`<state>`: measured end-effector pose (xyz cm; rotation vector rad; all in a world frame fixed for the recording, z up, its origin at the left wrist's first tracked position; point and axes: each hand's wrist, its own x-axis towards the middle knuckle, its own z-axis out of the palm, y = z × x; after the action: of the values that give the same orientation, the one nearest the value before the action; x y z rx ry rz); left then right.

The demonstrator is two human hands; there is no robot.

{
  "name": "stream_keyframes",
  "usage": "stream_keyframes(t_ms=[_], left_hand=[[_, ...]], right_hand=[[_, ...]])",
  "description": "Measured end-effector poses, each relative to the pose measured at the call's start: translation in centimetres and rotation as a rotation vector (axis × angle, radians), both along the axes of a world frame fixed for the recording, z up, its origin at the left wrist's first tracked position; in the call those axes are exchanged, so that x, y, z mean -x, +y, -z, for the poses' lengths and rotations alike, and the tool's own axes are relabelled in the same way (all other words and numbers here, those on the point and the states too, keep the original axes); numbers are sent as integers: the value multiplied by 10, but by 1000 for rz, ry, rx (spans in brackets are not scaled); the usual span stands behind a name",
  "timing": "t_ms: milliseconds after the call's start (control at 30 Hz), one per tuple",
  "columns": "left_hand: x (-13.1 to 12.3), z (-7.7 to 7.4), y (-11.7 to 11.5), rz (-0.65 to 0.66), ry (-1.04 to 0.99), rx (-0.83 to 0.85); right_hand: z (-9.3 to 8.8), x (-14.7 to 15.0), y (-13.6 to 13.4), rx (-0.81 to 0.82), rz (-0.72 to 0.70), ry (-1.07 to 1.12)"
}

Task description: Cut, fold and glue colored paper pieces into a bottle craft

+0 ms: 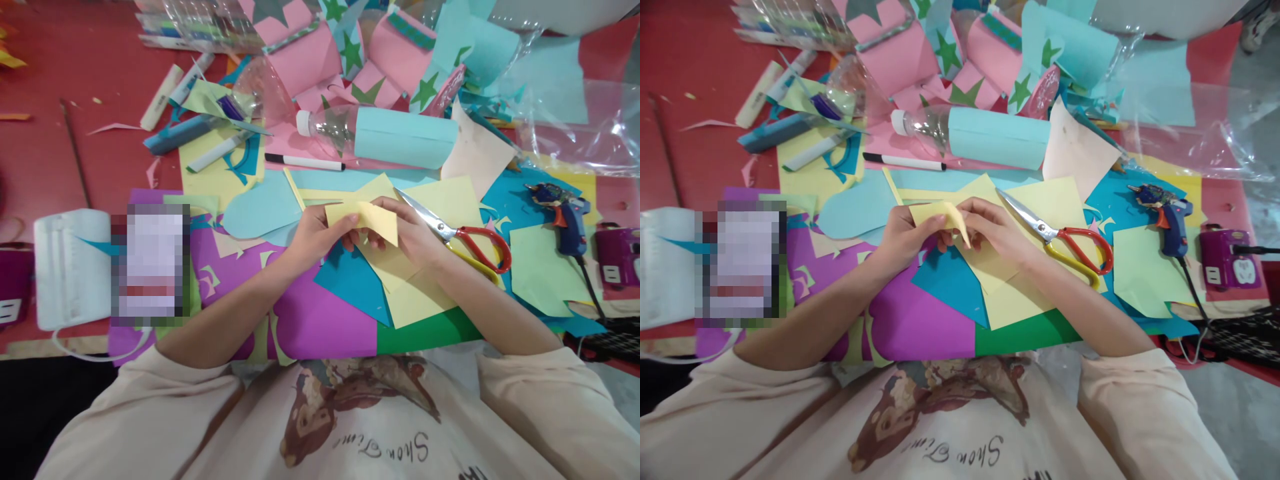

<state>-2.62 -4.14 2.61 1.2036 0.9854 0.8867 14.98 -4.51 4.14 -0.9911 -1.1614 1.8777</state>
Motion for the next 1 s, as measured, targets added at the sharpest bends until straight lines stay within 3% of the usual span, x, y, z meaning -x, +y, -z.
stream_keyframes(t_ms=[300,567,1000], left_hand=[[-2,-3,-1,-34,1,-10],[1,-2,-1,32,122,-34],[-2,-9,-1,61,107,-24]], right_hand=[[-7,-1,-2,-12,10,-78],[0,0,1,-79,15,-56],[3,0,0,-235,131,-126]])
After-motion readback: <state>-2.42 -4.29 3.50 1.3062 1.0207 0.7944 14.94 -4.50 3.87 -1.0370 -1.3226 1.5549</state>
